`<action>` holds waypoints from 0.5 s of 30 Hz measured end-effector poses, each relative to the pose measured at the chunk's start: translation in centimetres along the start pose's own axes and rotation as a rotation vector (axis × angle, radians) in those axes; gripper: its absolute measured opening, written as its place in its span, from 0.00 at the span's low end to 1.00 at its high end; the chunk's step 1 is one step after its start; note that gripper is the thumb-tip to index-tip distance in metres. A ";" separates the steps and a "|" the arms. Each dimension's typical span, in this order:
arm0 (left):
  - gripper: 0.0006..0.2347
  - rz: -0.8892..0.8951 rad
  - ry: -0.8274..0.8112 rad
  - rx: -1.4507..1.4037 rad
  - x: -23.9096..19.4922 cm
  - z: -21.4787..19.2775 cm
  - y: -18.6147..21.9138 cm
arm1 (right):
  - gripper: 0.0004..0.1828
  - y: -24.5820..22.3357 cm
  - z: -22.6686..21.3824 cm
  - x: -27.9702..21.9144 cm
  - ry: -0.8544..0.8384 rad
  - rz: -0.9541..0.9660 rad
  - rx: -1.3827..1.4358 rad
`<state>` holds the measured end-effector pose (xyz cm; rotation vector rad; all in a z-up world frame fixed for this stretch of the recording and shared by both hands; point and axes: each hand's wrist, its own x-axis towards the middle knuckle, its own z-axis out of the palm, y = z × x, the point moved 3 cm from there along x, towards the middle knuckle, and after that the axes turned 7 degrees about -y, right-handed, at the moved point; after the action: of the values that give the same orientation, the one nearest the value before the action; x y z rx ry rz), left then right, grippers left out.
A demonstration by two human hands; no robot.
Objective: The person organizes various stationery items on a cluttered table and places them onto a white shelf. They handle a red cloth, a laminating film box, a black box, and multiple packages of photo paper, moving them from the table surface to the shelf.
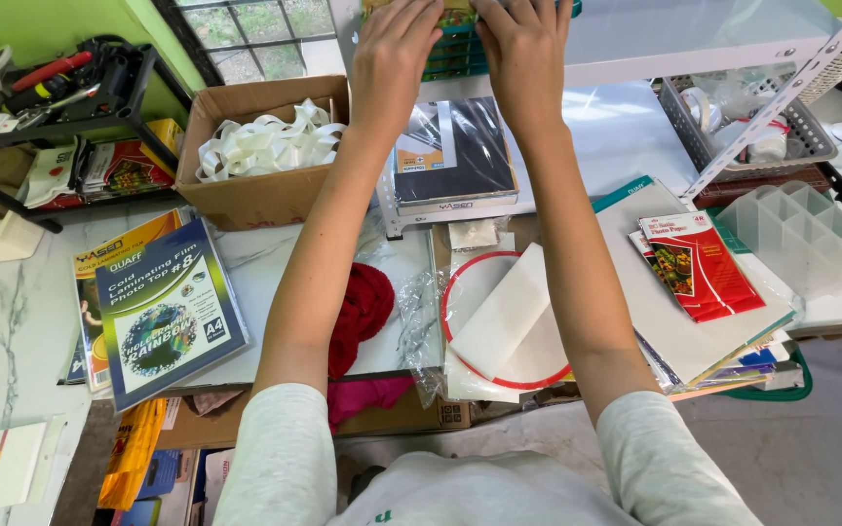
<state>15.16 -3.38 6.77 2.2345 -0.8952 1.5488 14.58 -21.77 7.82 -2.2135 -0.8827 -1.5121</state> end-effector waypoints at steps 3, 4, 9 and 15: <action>0.14 0.011 0.007 -0.017 0.1 0.8 -1.0 | 0.15 0.6 0.5 0.2 -0.002 -0.010 0.019; 0.14 0.018 0.008 -0.018 0.1 1.0 -1.4 | 0.15 0.8 0.7 0.3 -0.003 -0.018 0.033; 0.14 0.039 0.014 -0.004 0.3 1.5 -1.9 | 0.14 1.5 1.8 0.4 0.021 -0.004 0.044; 0.12 0.070 0.015 -0.008 -0.1 1.7 -2.3 | 0.10 2.3 2.8 -0.1 0.039 0.020 0.057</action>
<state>17.87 -2.48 6.27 2.2057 -0.9837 1.5870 18.10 -21.97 6.77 -2.1388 -0.8776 -1.4971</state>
